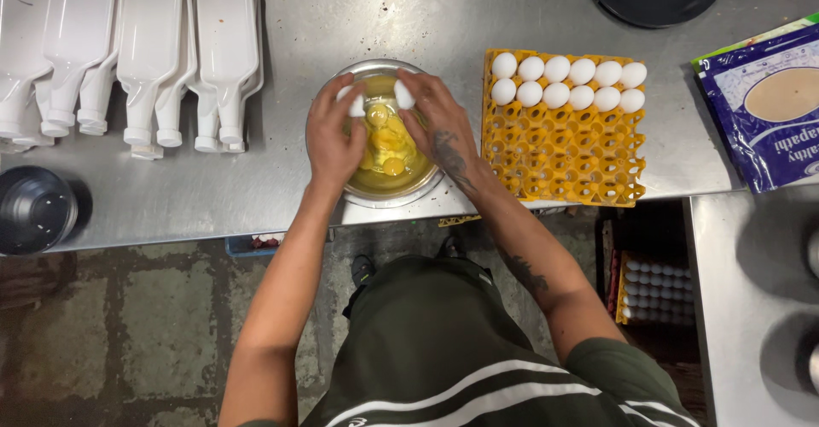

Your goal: The person cracks eggs one by one into a metal bowl on a counter, dropping the shells into a container below.

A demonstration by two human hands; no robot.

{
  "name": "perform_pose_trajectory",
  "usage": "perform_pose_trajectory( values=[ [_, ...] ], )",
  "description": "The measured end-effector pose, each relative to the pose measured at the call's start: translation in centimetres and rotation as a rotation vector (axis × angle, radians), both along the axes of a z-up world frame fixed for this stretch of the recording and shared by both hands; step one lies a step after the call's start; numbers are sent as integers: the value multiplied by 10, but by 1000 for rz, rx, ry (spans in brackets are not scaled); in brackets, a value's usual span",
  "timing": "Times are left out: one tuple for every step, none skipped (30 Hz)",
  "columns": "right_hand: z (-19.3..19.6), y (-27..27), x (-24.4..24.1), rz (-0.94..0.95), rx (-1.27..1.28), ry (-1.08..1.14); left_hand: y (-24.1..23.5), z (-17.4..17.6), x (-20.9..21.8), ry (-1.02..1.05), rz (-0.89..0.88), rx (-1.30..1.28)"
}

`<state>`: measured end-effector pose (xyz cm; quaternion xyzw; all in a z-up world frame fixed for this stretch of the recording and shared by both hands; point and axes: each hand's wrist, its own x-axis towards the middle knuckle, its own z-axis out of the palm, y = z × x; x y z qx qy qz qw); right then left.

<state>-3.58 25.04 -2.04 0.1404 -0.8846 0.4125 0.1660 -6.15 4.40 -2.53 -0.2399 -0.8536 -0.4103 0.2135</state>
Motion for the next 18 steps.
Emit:
perform_pose_trajectory(
  values=[
    [4, -4, 1, -8, -37, 57, 5, 3, -1, -259, -94, 308],
    [7, -10, 2, -15, -73, 114, 10, 5, -1, -519, -188, 616],
    [8, -16, 5, -24, -108, 167, 15, 5, 0, -785, -284, 924],
    [9, -23, 9, -12, 19, 234, 20, 3, 0, -859, -337, 1058],
    [10, -24, 11, 3, 155, 301, 28, 0, 1, -929, -396, 1202],
    [10, -20, 14, 20, 293, 367, 33, -4, 0, -999, -455, 1345],
    [10, -16, 13, 21, 204, 337, 30, -8, 1, -998, -425, 1353],
    [10, -8, 11, 21, 116, 306, 24, -13, 1, -997, -396, 1360],
    [9, 7, 13, 23, 25, 274, 15, -17, 1, -996, -362, 1367],
    [8, 29, 6, -49, -19, 145, 2, -22, 4, -1002, -339, 1390],
    [4, 53, -4, -121, -62, 5, -15, -29, 17, -1015, -309, 1413],
    [-3, 76, -7, -190, -103, -137, -32, -36, 30, -1029, -279, 1435],
    [-10, 102, -3, -202, 303, 204, -49, -42, 44, -1038, -262, 1431],
    [-18, 118, -3, -230, 451, 51, -69, -48, 59, -1048, -246, 1427],
    [-24, 130, -8, -255, 601, -96, -88, -54, 71, -1052, -234, 1423],
    [-30, 139, -7, -264, 604, -135, -106, -60, 89, -1058, -177, 1392],
    [-35, 144, -10, -269, 605, -172, -126, -68, 107, -1061, -119, 1360],
    [-38, 149, -14, -275, 607, -209, -144, -80, 123, -1059, -115, 1399]
  ],
)
